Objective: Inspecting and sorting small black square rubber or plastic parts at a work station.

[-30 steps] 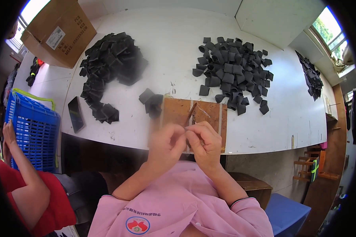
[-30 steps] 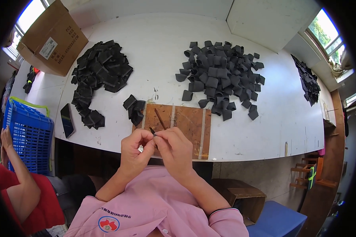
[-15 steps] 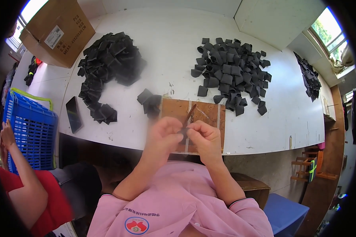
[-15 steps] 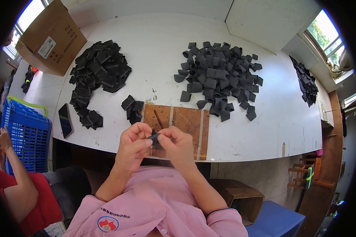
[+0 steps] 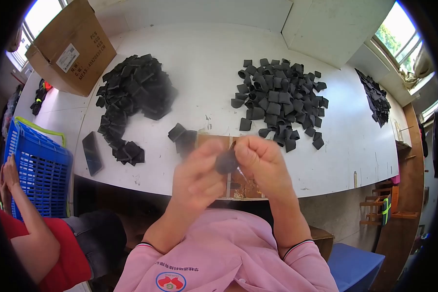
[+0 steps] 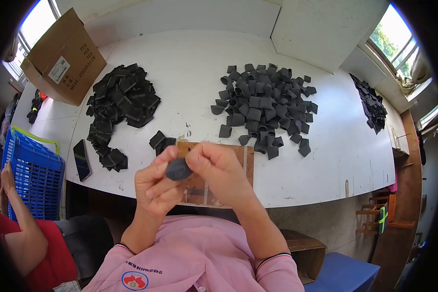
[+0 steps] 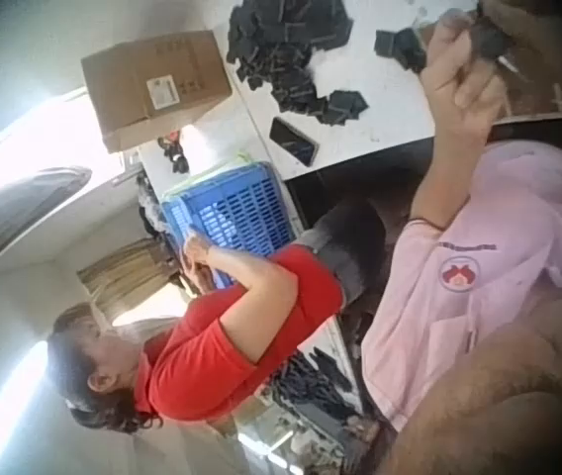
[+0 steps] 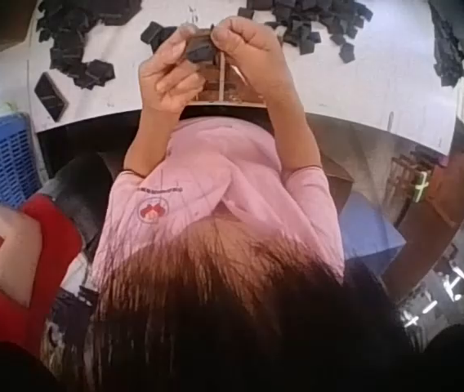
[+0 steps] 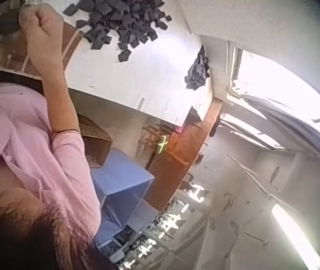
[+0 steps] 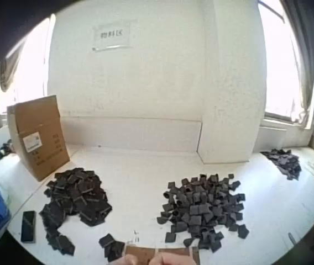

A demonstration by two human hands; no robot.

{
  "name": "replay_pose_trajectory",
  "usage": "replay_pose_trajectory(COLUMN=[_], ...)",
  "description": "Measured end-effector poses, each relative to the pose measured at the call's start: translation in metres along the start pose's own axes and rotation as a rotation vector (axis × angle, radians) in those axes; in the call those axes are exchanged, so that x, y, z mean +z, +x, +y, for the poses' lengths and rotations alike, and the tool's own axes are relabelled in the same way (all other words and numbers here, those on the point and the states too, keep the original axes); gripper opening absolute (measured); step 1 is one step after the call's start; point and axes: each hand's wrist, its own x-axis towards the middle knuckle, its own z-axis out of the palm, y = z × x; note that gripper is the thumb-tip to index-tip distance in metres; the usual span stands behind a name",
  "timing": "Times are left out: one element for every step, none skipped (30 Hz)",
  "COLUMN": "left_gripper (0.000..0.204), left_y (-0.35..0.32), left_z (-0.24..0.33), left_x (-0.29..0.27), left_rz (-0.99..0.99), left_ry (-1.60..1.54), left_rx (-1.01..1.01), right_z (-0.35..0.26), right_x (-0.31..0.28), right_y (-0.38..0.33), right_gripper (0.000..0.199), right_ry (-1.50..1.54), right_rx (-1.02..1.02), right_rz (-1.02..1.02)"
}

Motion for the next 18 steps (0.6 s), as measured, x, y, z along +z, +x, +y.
replay_pose_trajectory(left_gripper=[0.019,0.02,0.02,0.019,0.019,0.019,0.019,0.018,0.018,0.014,0.011,0.011,0.01,0.009,0.009,0.008,0.006,0.006], left_y=[0.004,0.01,0.015,0.014,0.015,0.017,0.016,0.019,0.021,0.025,0.027,0.027,0.025,0.021,0.018,0.016,0.015,0.015], left_z=[0.003,0.008,0.01,0.009,0.008,0.008,0.009,0.01,0.01,0.01,0.01,0.011,0.013,0.012,0.01,0.009,0.008,0.006], left_x=[0.0,-0.002,-0.005,-0.011,-0.011,-0.011,-0.01,-0.008,-0.001,0.01,0.016,0.012,0.002,-0.006,-0.011,-0.014,-0.016,-0.016], left_rz=[-0.004,0.071,0.147,0.222,0.22,0.219,0.221,0.201,0.201,0.241,0.281,0.276,0.348,0.424,0.421,0.442,0.464,0.463], left_ry=[0.001,0.042,0.083,0.187,0.189,0.183,0.178,0.092,0.095,0.094,0.094,0.097,0.114,0.129,0.131,0.178,0.226,0.213], left_rx=[-0.005,0.022,0.05,0.059,0.062,0.075,0.087,0.082,0.084,0.049,0.015,0.016,0.023,0.034,0.035,0.043,0.051,0.06], right_z=[-0.001,0.003,0.01,0.02,0.023,0.022,0.017,0.008,0.001,-0.005,-0.008,-0.002,0.012,0.024,0.03,0.035,0.038,0.038], right_x=[-0.003,-0.009,-0.014,-0.01,-0.011,-0.012,-0.009,-0.007,-0.005,-0.006,-0.007,-0.009,-0.014,-0.017,-0.016,-0.013,-0.012,-0.012], right_y=[0.006,0.015,0.02,0.021,0.02,0.019,0.018,0.019,0.02,0.023,0.025,0.026,0.026,0.024,0.022,0.021,0.019,0.018], right_gripper=[0.022,0.022,0.023,0.023,0.023,0.024,0.024,0.024,0.024,0.025,0.026,0.026,0.026,0.027,0.027,0.027,0.028,0.027], right_ry=[-0.003,0.136,0.275,0.3,0.299,0.268,0.24,0.191,0.193,0.198,0.203,0.2,0.229,0.259,0.257,0.258,0.26,0.287], right_rx=[-0.005,0.08,0.164,0.192,0.19,0.153,0.118,0.084,0.082,0.074,0.065,0.061,0.102,0.15,0.147,0.142,0.137,0.144], right_rz=[0.004,-0.03,-0.065,-0.023,-0.026,-0.024,-0.021,0.001,-0.001,0.008,0.016,0.014,-0.04,-0.096,-0.097,-0.068,-0.038,-0.03])
